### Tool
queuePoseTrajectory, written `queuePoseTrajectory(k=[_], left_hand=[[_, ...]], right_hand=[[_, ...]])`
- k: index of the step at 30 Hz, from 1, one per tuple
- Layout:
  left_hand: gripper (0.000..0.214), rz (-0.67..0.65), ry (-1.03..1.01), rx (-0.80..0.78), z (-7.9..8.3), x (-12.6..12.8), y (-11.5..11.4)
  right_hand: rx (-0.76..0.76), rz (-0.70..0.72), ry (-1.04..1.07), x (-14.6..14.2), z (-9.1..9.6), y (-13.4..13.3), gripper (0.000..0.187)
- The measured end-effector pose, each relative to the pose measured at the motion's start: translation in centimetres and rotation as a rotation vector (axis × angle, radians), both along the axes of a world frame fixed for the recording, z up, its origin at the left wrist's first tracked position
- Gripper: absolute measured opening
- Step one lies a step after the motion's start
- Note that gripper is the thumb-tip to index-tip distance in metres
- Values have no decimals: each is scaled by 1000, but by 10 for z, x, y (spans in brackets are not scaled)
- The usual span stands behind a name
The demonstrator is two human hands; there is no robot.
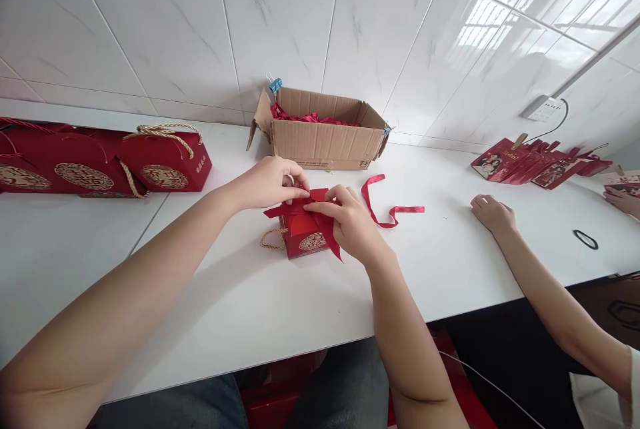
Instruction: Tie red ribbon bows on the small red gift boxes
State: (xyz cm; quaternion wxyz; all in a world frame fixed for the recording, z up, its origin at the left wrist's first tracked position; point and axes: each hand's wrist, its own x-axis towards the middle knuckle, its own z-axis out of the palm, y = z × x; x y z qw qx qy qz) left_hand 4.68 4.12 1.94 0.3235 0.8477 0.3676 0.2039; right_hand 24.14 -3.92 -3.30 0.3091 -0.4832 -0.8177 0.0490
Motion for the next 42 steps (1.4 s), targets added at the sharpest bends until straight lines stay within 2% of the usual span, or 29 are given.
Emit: queuePoseTrajectory(k=[3, 8, 18, 30, 38, 42], left_hand=[[9, 0, -11, -32, -1, 0, 1], [12, 23, -6, 67, -1, 0, 4], [14, 15, -27, 74, -4, -2, 8], [10, 20, -37, 31, -10, -3, 15], [10, 30, -29, 63, -5, -4, 11], [9, 38, -34, 58, -3, -3, 8]], right_hand=[[4, -5, -6, 2, 1, 0, 57], [60, 17, -17, 3, 2, 0, 55], [141, 63, -67, 1, 3, 0, 46], [93, 80, -95, 2, 5, -3, 46], [95, 94, -53, 5, 6, -3, 46], [118, 52, 19, 2, 5, -3, 49]])
